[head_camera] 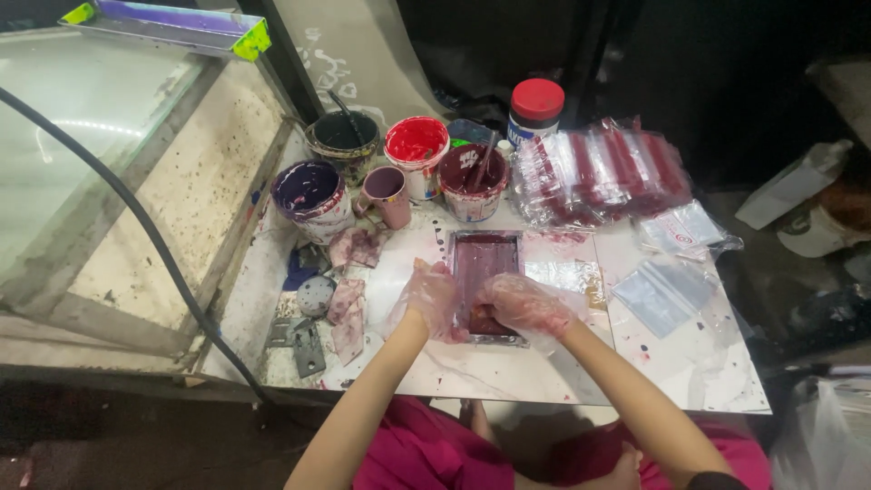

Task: Manual printing process where ink is applied to a frame and pressed onto plastic sleeves.

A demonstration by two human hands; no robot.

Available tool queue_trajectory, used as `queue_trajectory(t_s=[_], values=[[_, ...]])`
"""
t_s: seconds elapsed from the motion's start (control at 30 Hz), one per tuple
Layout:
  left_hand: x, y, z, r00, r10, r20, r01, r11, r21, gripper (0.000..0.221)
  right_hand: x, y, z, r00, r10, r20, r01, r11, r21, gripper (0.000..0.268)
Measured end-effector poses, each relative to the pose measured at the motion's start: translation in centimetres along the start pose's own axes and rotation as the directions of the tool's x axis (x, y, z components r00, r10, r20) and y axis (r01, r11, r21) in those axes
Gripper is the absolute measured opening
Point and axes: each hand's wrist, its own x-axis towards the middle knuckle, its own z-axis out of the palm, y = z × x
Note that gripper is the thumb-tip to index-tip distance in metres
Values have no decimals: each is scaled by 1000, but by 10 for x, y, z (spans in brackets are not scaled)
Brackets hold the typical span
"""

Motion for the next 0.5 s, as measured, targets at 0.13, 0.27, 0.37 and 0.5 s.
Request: queue_trajectory(t_s=[0.13,0.27,0.37,0.5], values=[[14,-12,28,998,26,49,-26,1000,-3,65,-6,-7,-6,983,-181,15,182,980,-75,28],[39,-26,65,981,82,174,-87,996,24,104,-10,-3,-1,970,-238,56,242,904,-351,40],[47,-30,76,962,106,254,-131,988,87,123,-14,15,15,971,-197,137,237,868,-436,43],[1,-19,15,990,139,-29,-138,990,35,44,-6,69,43,952,-213,220,302,774,-557,42]])
